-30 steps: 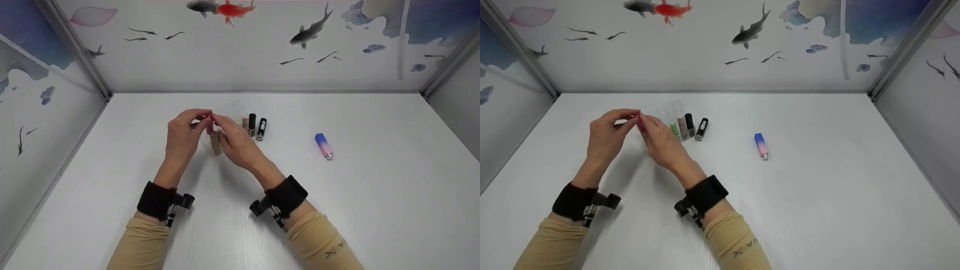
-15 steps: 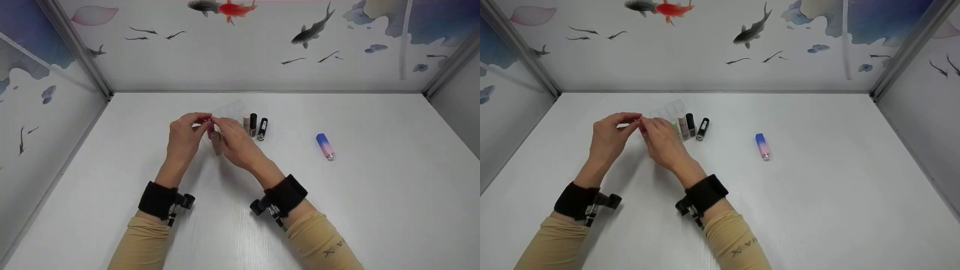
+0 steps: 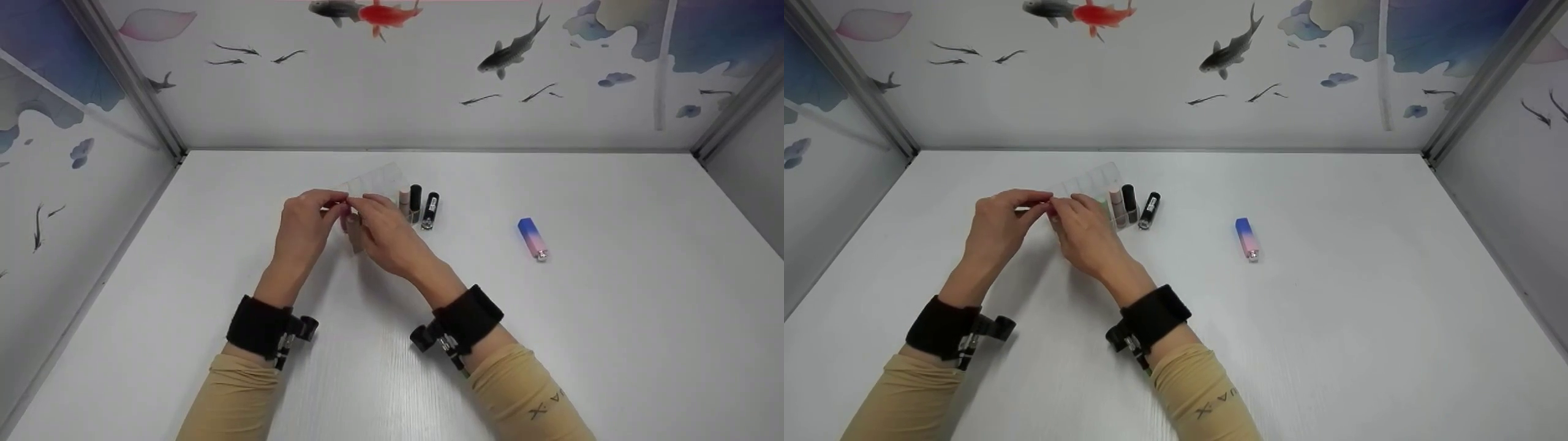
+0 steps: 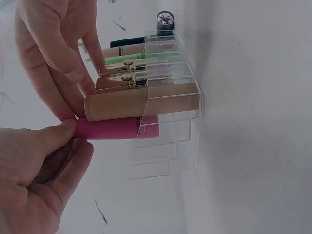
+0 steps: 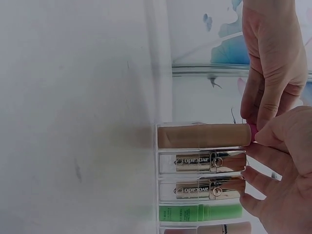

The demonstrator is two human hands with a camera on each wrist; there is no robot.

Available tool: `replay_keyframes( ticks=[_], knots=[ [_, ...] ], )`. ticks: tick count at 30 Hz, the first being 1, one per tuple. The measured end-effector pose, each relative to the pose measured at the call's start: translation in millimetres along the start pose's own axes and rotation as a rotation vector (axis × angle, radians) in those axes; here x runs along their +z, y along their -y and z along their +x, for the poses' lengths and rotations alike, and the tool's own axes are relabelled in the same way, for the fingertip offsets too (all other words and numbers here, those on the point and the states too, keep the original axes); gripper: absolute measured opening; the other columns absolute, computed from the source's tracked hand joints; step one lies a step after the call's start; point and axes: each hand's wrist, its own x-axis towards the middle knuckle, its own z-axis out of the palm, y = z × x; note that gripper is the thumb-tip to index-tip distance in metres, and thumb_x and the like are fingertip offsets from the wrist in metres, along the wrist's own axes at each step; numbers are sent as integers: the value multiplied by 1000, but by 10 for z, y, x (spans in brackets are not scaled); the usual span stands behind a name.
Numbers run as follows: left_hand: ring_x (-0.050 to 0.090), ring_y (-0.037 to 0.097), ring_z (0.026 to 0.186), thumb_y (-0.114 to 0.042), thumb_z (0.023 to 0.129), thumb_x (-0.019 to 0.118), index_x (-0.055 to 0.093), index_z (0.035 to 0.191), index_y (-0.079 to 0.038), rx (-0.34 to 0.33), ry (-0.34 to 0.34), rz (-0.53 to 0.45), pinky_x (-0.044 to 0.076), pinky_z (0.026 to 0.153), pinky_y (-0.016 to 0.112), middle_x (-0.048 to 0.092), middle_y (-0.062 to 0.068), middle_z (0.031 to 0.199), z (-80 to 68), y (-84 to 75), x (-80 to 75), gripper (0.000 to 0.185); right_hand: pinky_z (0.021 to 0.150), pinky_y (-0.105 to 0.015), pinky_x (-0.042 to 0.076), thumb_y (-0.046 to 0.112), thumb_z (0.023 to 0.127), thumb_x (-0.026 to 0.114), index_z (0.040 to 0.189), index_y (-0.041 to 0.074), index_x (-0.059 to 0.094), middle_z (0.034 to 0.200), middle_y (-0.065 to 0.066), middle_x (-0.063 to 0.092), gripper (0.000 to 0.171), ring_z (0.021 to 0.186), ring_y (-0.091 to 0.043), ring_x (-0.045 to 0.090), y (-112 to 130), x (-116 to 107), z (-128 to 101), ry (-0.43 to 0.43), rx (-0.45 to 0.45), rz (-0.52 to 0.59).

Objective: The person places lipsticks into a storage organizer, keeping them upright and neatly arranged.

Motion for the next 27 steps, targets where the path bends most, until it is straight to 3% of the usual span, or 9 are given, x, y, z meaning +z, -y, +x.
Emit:
replay_keyframes(
  ticks=[12, 21, 27],
  knots=[
    [74, 26, 99, -9, 95, 67, 74, 114, -2, -4, 70, 94, 60, 85, 37, 76, 15, 109, -6, 6, 3, 22, 114, -44, 41, 4, 101, 52, 123, -8, 64, 120, -20, 71, 28, 119, -33, 63, -16, 57, -5, -38, -75, -88],
    [73, 26, 100, -10, 96, 65, 74, 114, -2, -27, 88, 84, 60, 85, 37, 76, 15, 110, -8, 35, 18, 22, 119, -47, 34, 8, 104, 47, 132, -7, 59, 131, -21, 64, 34, 132, -38, 52, -11, 45, -12, 80, -2, -99],
    [73, 26, 102, -11, 97, 65, 74, 114, -2, -46, 100, 83, 60, 86, 37, 75, 15, 111, -7, 39, 23, 22, 119, -46, 33, 8, 104, 48, 132, -7, 59, 131, -21, 64, 34, 131, -36, 53, -22, 36, -18, 76, -19, -112]
  ],
)
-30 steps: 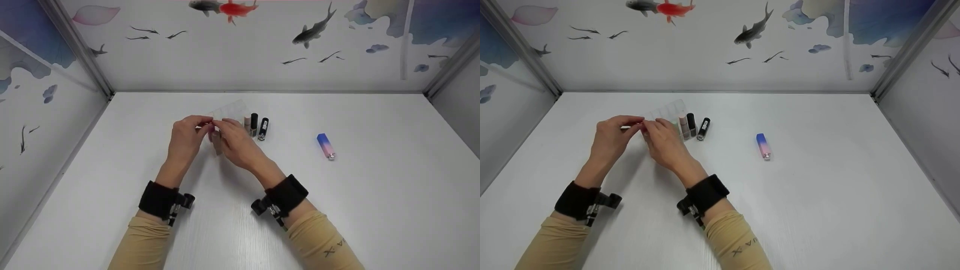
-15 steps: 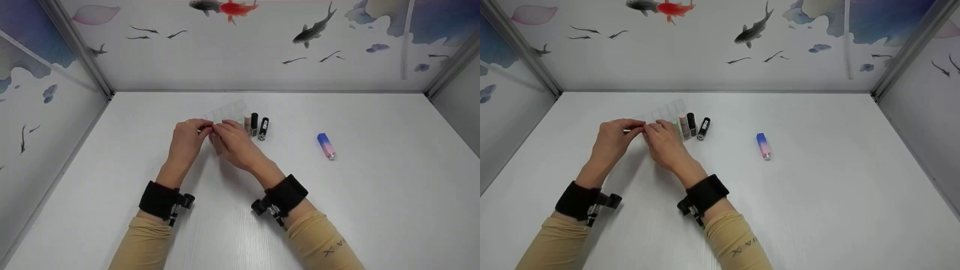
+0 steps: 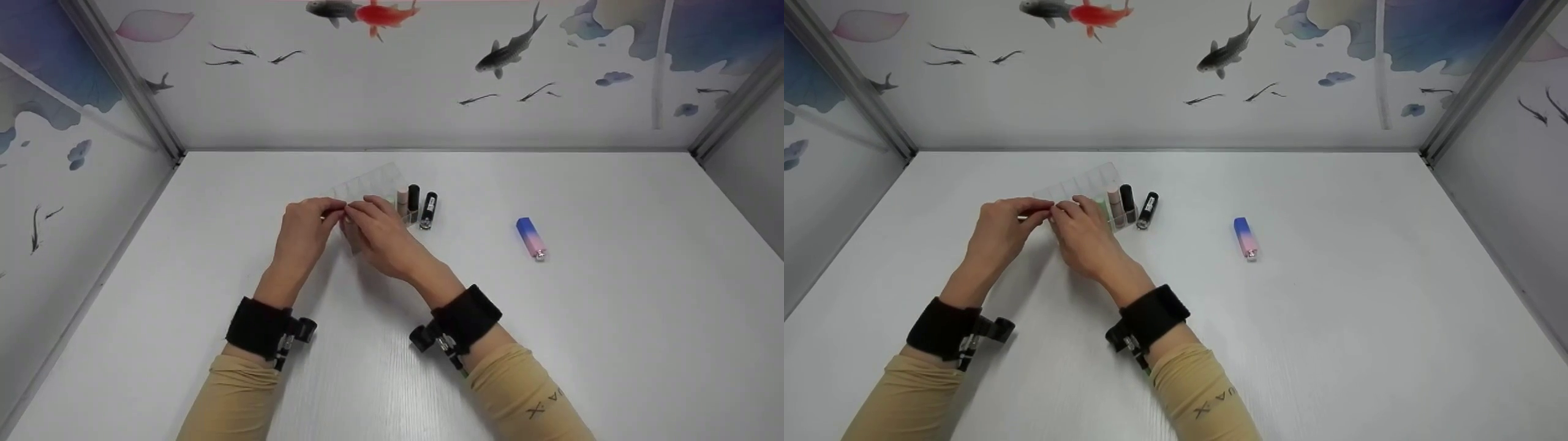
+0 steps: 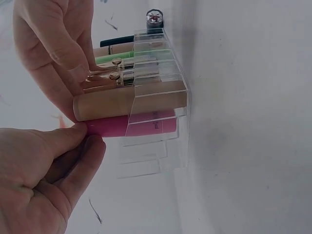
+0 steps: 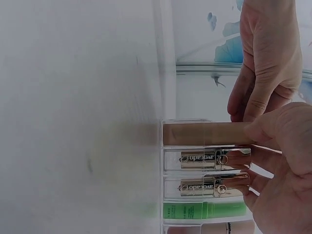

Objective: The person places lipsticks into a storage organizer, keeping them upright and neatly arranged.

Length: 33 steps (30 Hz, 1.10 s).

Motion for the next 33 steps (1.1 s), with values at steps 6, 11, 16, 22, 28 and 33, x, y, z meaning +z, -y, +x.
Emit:
replay_keyframes(
  ticks=[6, 11, 16, 22, 28, 33],
  knots=[
    [73, 26, 100, -12, 96, 66, 73, 116, -2, 0, -10, 0, 60, 87, 38, 75, 15, 111, -4, 2, -13, 24, 120, -47, 32, 5, 102, 49, 131, -8, 59, 132, -22, 63, 33, 133, -39, 52, -2, -41, -12, -9, -8, 40],
    [74, 26, 98, -11, 95, 67, 73, 117, -4, 16, -54, -9, 60, 86, 38, 75, 15, 111, -23, -23, -44, 24, 118, -49, 36, -1, 98, 52, 129, -7, 60, 131, -22, 63, 33, 134, -39, 52, -8, -135, -22, -61, -20, 79],
    [73, 24, 98, -11, 96, 66, 73, 115, -6, 57, -108, -9, 60, 86, 37, 75, 12, 109, -44, -94, -73, 21, 114, -45, 42, -3, 97, 53, 133, -4, 57, 135, -19, 61, 36, 133, -33, 53, -39, -316, -63, -97, 35, 133],
    [69, 24, 102, -12, 97, 65, 72, 115, -10, 98, -141, 24, 57, 89, 36, 74, 9, 111, -74, -206, -59, 19, 107, -44, 48, 1, 100, 49, 138, 2, 56, 135, -15, 63, 38, 123, -29, 59, -169, -573, -188, -80, 146, 187],
    [70, 23, 97, -17, 96, 68, 72, 113, -10, 164, -144, 52, 58, 85, 35, 74, 9, 112, -99, -348, 2, 19, 107, -48, 47, 4, 101, 52, 140, 3, 54, 130, -16, 66, 39, 126, -31, 59, -394, -832, -392, -93, 192, 180],
    [70, 23, 99, -19, 94, 70, 71, 112, -11, 217, -119, 79, 59, 80, 32, 73, 8, 112, -131, -513, 86, 20, 106, -49, 48, 7, 101, 54, 143, 5, 52, 133, -15, 65, 42, 128, -31, 58, -560, -1058, -552, -29, 263, 163]
  ],
)
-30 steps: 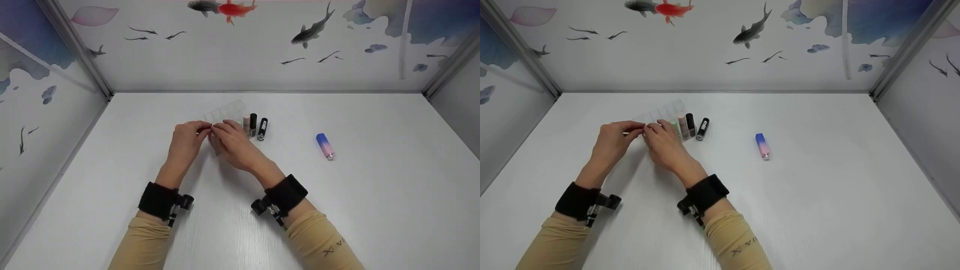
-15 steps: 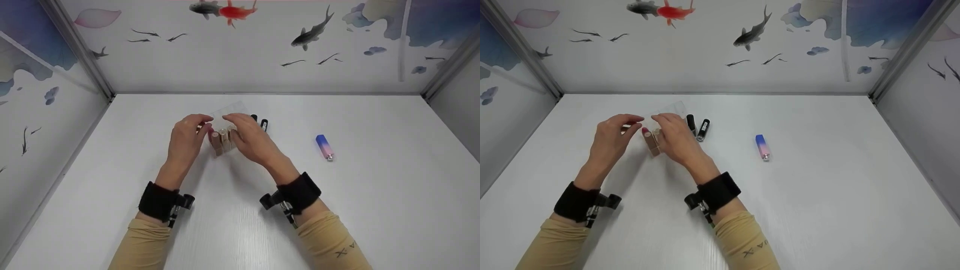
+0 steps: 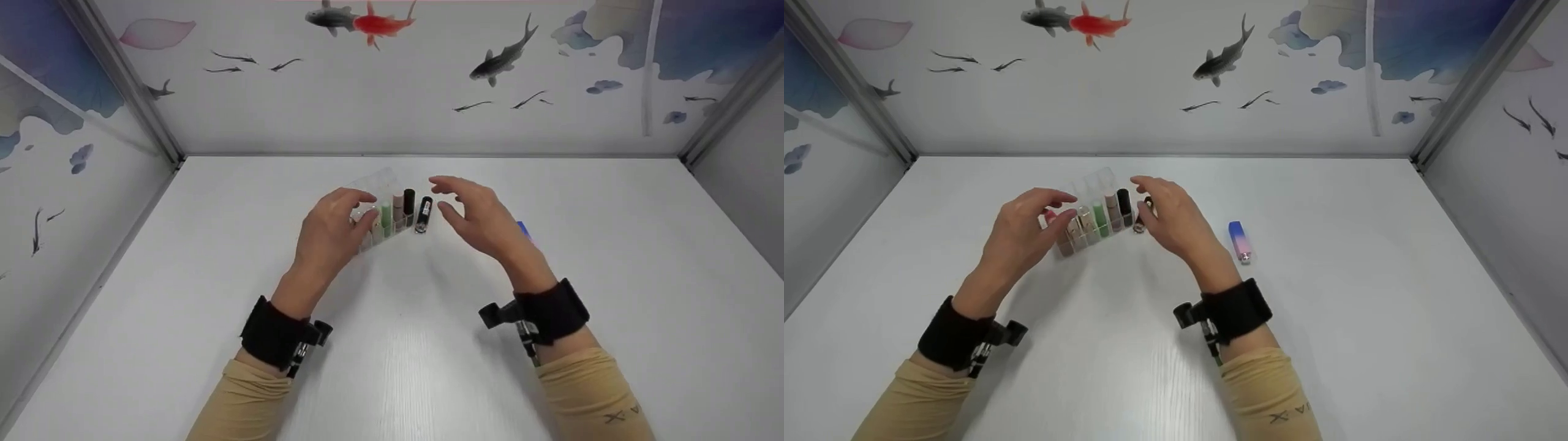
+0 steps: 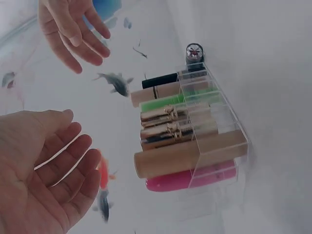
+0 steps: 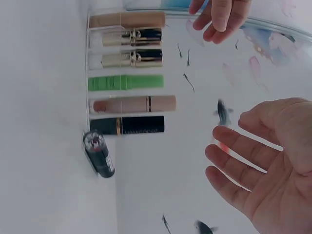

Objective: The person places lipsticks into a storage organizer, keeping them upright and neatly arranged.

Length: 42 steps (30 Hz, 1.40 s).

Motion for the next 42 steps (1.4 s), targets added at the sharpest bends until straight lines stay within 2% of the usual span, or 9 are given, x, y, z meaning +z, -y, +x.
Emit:
replay_keyframes(
  ticks=[6, 13, 17, 21, 28, 32, 36, 39, 42],
  knots=[
    [69, 21, 107, -22, 92, 73, 70, 109, -13, 73, 76, 56, 59, 87, 32, 73, 4, 115, -22, -221, 180, 20, 103, -51, 49, 8, 99, 59, 143, 4, 51, 133, -19, 64, 45, 125, -35, 59, -227, -195, -121, 70, 78, -34],
    [67, 23, 114, -26, 96, 68, 68, 119, -12, -10, 325, 85, 56, 94, 38, 70, 8, 122, 41, -386, 448, 27, 106, -53, 47, 16, 100, 60, 148, 5, 45, 146, -19, 53, 51, 134, -38, 52, -434, -58, -113, 206, 204, 27],
    [67, 26, 115, -26, 96, 67, 65, 124, -9, -24, 403, 132, 56, 94, 41, 69, 12, 124, 88, -395, 605, 33, 108, -54, 46, 19, 99, 61, 152, 6, 39, 154, -18, 42, 58, 140, -39, 45, -506, 90, -38, 285, 258, 65],
    [68, 29, 113, -24, 95, 68, 64, 125, -4, -4, 431, 177, 57, 93, 43, 66, 16, 125, 114, -400, 739, 36, 109, -54, 44, 17, 98, 63, 152, 3, 36, 157, -21, 37, 62, 143, -41, 40, -545, 198, 25, 306, 236, 59],
    [65, 29, 118, -20, 94, 68, 60, 129, 0, -14, 501, 180, 54, 99, 41, 63, 18, 129, 158, -419, 878, 41, 122, -55, 27, 9, 94, 65, 153, -1, 32, 159, -31, 27, 69, 149, -44, 28, -588, 351, 155, 348, 216, -32],
    [66, 30, 115, -20, 94, 67, 60, 127, 2, -13, 512, 186, 54, 99, 40, 63, 19, 128, 173, -424, 914, 40, 120, -59, 27, 4, 94, 60, 157, 4, 28, 163, -30, 15, 71, 149, -48, 24, -597, 420, 237, 386, 246, -59],
    [66, 32, 115, -18, 95, 67, 60, 127, 4, -20, 508, 183, 54, 99, 41, 63, 21, 127, 184, -417, 923, 39, 118, -62, 28, 1, 95, 54, 156, 5, 30, 164, -29, 11, 66, 147, -54, 24, -617, 482, 299, 418, 248, -115],
    [66, 33, 115, -16, 95, 66, 59, 128, 4, -17, 508, 182, 54, 98, 41, 63, 22, 127, 189, -406, 926, 39, 117, -62, 30, 1, 96, 51, 151, 3, 39, 163, -29, 18, 56, 144, -54, 29, -638, 521, 322, 409, 211, -162],
    [66, 34, 114, -13, 95, 65, 59, 130, 3, 0, 518, 182, 55, 98, 42, 65, 21, 126, 198, -395, 936, 39, 117, -58, 33, -1, 96, 50, 136, -3, 53, 153, -29, 40, 40, 140, -49, 40, -649, 544, 328, 374, 118, -194]
  ],
)
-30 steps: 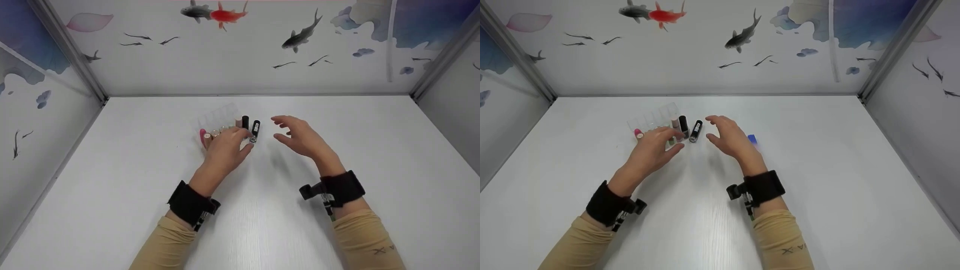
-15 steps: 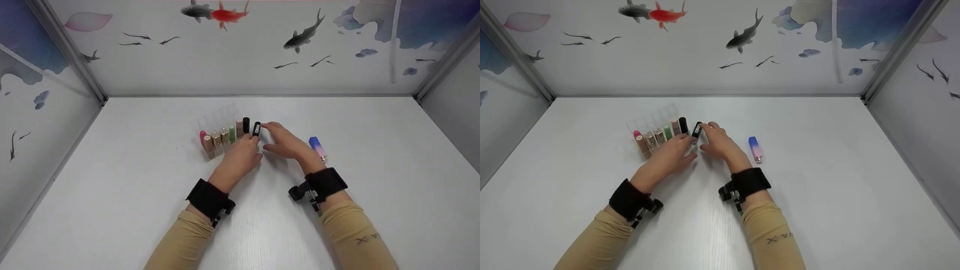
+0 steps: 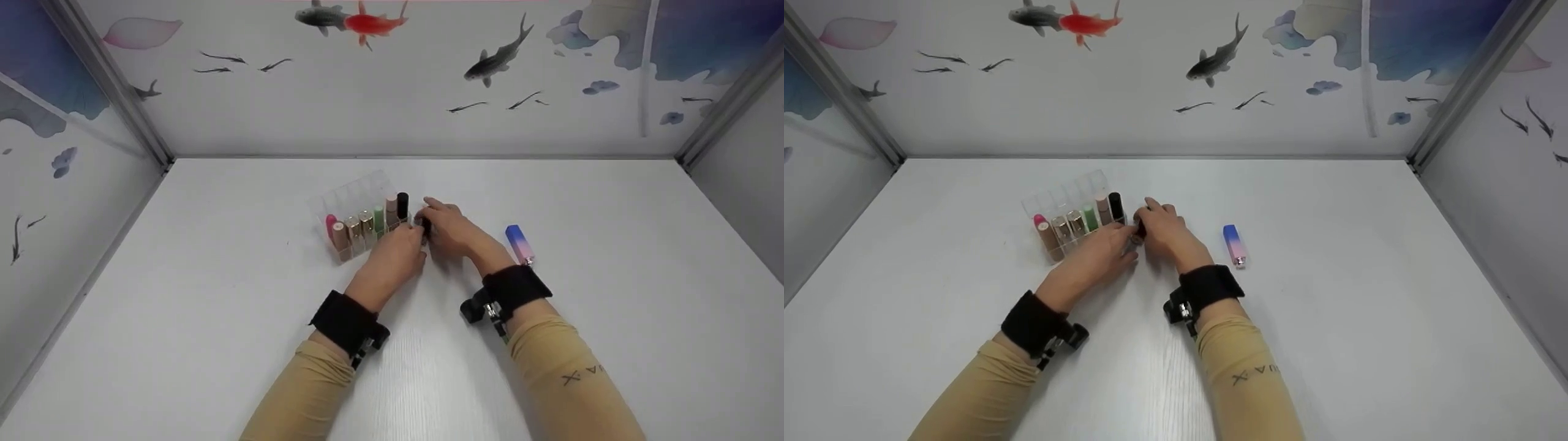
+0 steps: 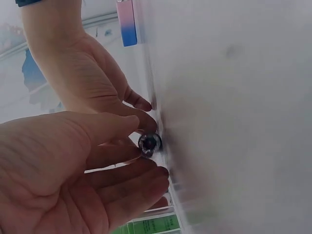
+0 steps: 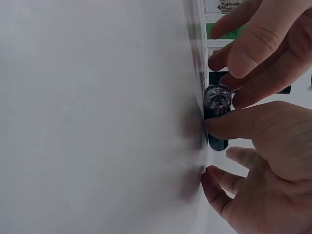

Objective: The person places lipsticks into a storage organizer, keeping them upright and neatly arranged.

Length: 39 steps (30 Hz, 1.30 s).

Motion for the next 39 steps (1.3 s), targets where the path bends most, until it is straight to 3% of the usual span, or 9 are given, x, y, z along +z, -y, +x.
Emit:
replay_keyframes(
  ticks=[3, 6, 14, 23, 27, 33, 39],
  knots=[
    [68, 34, 110, -11, 95, 65, 61, 128, 1, 19, 8, 1, 56, 95, 42, 68, 20, 122, 10, -2, -7, 36, 114, -53, 39, -5, 94, 52, 118, -8, 63, 132, -28, 60, 27, 129, -43, 54, 13, -4, -18, -58, -87, -23],
    [70, 33, 105, -9, 95, 64, 64, 121, 0, 27, 0, 3, 57, 90, 42, 71, 19, 115, 25, -3, -19, 27, 107, -50, 46, -8, 92, 55, 111, -8, 67, 119, -27, 66, 23, 117, -42, 61, 41, -19, -49, -91, -86, -12],
    [72, 34, 96, -8, 97, 61, 68, 107, -1, 38, -8, -29, 58, 84, 44, 74, 19, 103, 31, -10, -76, 14, 105, -47, 49, -7, 91, 60, 112, -5, 71, 120, -25, 66, 24, 117, -37, 62, 118, -55, -138, -74, 62, 15],
    [71, 26, 94, -14, 92, 71, 70, 104, -3, 20, -54, -99, 57, 83, 41, 75, 12, 102, 35, 13, -130, 16, 96, -45, 53, -6, 88, 64, 108, -1, 71, 106, -19, 71, 22, 102, -32, 66, 212, -178, -267, -30, 74, 9],
    [70, 25, 97, -12, 91, 72, 69, 104, -4, 49, -126, -157, 57, 85, 38, 74, 11, 103, 10, 16, -220, 16, 89, -45, 54, -2, 89, 67, 103, 0, 70, 102, -17, 72, 14, 96, -31, 66, 274, -267, -337, -72, 43, 39],
    [69, 20, 95, -13, 92, 71, 68, 105, -7, 112, -337, -283, 58, 82, 30, 72, 8, 101, -52, 11, -324, 15, 88, -44, 56, 9, 95, 67, 105, 2, 67, 105, -15, 73, 13, 100, -29, 70, 386, -374, -411, -164, 17, 131],
    [69, 15, 92, -15, 92, 72, 65, 111, -8, 154, -523, -365, 59, 78, 22, 71, 7, 102, -89, 41, -306, 22, 90, -44, 58, 14, 96, 67, 111, 2, 67, 110, -15, 74, 20, 103, -31, 72, 460, -413, -459, -246, -38, 166]
  ],
)
